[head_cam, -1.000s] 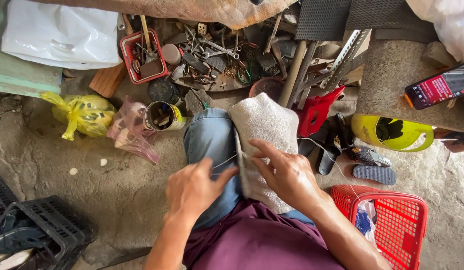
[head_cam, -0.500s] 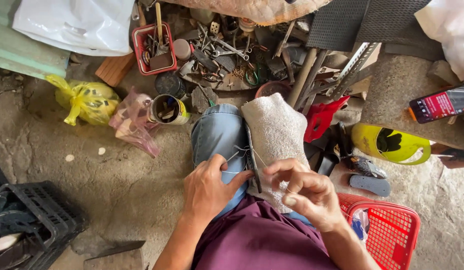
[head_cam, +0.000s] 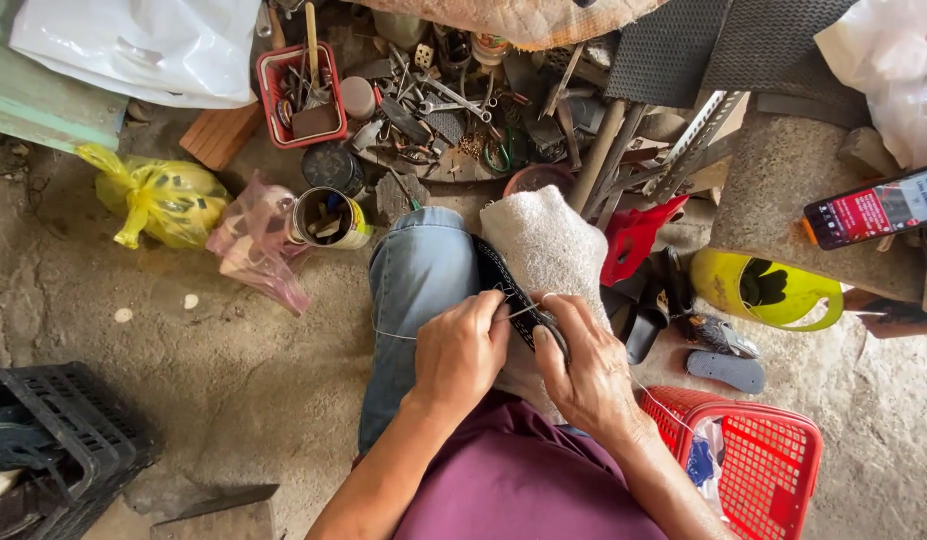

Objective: The person sits and sews a black sandal using a needle and white thread. They repeatedly push the needle through the sandal strap and pull the thread tight to secure the stitching.

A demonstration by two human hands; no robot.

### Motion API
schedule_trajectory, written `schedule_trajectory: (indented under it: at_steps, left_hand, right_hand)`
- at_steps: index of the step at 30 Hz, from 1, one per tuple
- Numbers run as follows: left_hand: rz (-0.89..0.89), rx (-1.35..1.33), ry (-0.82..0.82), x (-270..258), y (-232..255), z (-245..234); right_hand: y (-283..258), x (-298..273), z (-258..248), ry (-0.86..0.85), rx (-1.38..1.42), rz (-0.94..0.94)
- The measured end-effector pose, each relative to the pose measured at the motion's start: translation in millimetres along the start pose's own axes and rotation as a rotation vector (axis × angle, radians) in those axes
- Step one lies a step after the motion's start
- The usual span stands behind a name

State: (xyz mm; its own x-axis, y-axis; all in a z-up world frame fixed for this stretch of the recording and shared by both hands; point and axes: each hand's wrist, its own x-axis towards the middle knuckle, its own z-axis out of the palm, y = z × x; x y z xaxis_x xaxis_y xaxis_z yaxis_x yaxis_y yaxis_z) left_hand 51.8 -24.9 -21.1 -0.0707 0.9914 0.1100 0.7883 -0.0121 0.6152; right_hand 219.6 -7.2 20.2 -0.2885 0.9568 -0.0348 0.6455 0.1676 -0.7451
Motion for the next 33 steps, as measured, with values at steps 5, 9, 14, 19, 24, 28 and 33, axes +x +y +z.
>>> schedule_trajectory:
  at_steps: [5, 9, 14, 19, 24, 28, 33]
  left_hand:
    - [-0.179, -0.564, -0.248, 1.1, 24.6, -34.8]
    - [-0.146, -0.502, -0.192, -9.4, 27.3, -46.1]
    - [0.079, 0.085, 0.070, -4.7, 4.8, -21.6]
    - [0.133, 0.151, 0.114, 9.2, 10.1, -2.4]
    - [0.132, 0.119, 0.095, 10.3, 13.1, 1.8]
    - [0.129, 0.110, 0.081, 10.7, 6.1, 4.2]
    - [0.076, -0.066, 0.062, 13.8, 14.2, -9.5]
  right_hand:
    - [16.9, 2.5, 3.7, 0.007, -0.046, -0.044]
    - [24.2, -1.2, 8.1, 0.026, 0.043, -0.137]
    - [31.2, -4.4, 5.2, 0.092, 0.058, -0.202]
    - [39.9, -8.2, 4.7, 0.103, 0.049, -0.145]
    - [41.2, -10.7, 2.3, 0.084, 0.064, -0.098]
    - [40.1, -9.4, 0.6, 0.066, 0.075, -0.081]
    - [37.4, -7.5, 0.3, 0.049, 0.089, -0.065]
